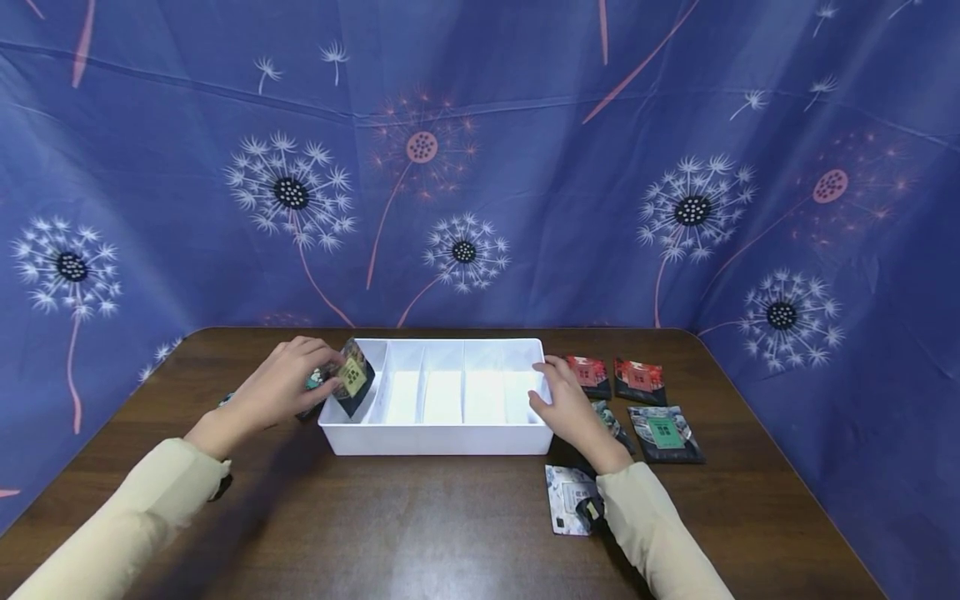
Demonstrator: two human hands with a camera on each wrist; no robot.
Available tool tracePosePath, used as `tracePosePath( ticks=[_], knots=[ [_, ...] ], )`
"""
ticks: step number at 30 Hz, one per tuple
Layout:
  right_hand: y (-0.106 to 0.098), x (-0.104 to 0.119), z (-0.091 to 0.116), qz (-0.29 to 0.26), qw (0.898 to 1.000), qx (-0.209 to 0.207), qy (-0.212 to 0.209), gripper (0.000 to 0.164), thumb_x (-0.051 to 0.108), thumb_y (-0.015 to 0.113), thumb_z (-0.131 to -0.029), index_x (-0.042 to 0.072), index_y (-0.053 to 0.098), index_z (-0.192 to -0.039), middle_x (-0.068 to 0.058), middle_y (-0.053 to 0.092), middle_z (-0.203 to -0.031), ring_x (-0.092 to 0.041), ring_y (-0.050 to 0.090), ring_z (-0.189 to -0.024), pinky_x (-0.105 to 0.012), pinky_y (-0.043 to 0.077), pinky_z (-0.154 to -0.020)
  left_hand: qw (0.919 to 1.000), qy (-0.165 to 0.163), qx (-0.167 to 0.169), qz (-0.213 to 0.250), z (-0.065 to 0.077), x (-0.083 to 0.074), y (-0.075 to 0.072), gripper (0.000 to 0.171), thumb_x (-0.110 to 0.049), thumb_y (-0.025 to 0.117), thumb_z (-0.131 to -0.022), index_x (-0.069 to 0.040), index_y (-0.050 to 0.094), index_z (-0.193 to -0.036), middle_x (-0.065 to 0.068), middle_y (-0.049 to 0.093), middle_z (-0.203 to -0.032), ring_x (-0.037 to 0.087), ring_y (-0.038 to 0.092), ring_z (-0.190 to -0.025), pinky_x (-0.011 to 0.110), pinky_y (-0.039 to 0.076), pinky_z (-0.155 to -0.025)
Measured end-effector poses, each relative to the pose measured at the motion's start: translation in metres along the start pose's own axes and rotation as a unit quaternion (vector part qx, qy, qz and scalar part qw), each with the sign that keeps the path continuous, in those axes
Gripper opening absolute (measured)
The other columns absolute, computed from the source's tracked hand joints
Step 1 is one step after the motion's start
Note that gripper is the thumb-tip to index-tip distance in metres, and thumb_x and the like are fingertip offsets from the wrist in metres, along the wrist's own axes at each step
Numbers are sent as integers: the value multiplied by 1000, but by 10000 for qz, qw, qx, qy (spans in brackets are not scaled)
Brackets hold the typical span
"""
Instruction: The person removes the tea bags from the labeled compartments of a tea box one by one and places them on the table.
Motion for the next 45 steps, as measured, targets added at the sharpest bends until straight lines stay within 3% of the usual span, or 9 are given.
tracePosePath(
  ticks=[9,23,32,39,45],
  knots=[
    [-1,1,0,4,10000,-17,-8,47,17,59,-85,-4,47,-126,-25,35,-135,-43,39,-123,-57,33,-99,9991,240,-357,35,0,5,-18,24,-24,70,-80,-11,66,-100,2,64,-96,25,54,-97,45,39,-84],
    [-2,1,-1,37,10000,-40,-48,47,17,59,-85,-4,47,-126,-25,36,-135,-43,40,-122,-56,35,-98,9990,140,-359,225,3,21,-45,22,-19,69,-80,-11,65,-100,4,63,-98,28,52,-102,50,37,-84],
    [-1,0,-1,-8,10000,-1,13,47,17,59,-86,-4,47,-126,-25,34,-136,-44,38,-123,-57,34,-98,9997,33,25,256,9,33,-54,23,-19,69,-80,-11,65,-102,6,63,-101,30,51,-105,53,38,-84],
    [0,0,-1,-63,10000,13,38,46,16,59,-86,-4,47,-126,-25,34,-137,-43,38,-124,-56,34,-99,9982,-53,480,342,20,46,-48,22,-14,70,-79,-11,66,-101,5,65,-99,32,51,-105,55,37,-86],
    [0,1,-1,-62,10000,35,19,46,17,58,-86,-4,47,-126,-25,33,-137,-43,38,-123,-56,34,-98,9962,58,699,522,33,58,-39,23,-9,70,-78,-12,67,-100,1,65,-97,34,51,-107,57,36,-88]
  ],
)
Point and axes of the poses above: each hand's wrist, its own z-axis away from the middle knuckle, its own y-axis out of the palm, x = y × z, the point moved 2 cm from there along -z, towards the middle knuckle
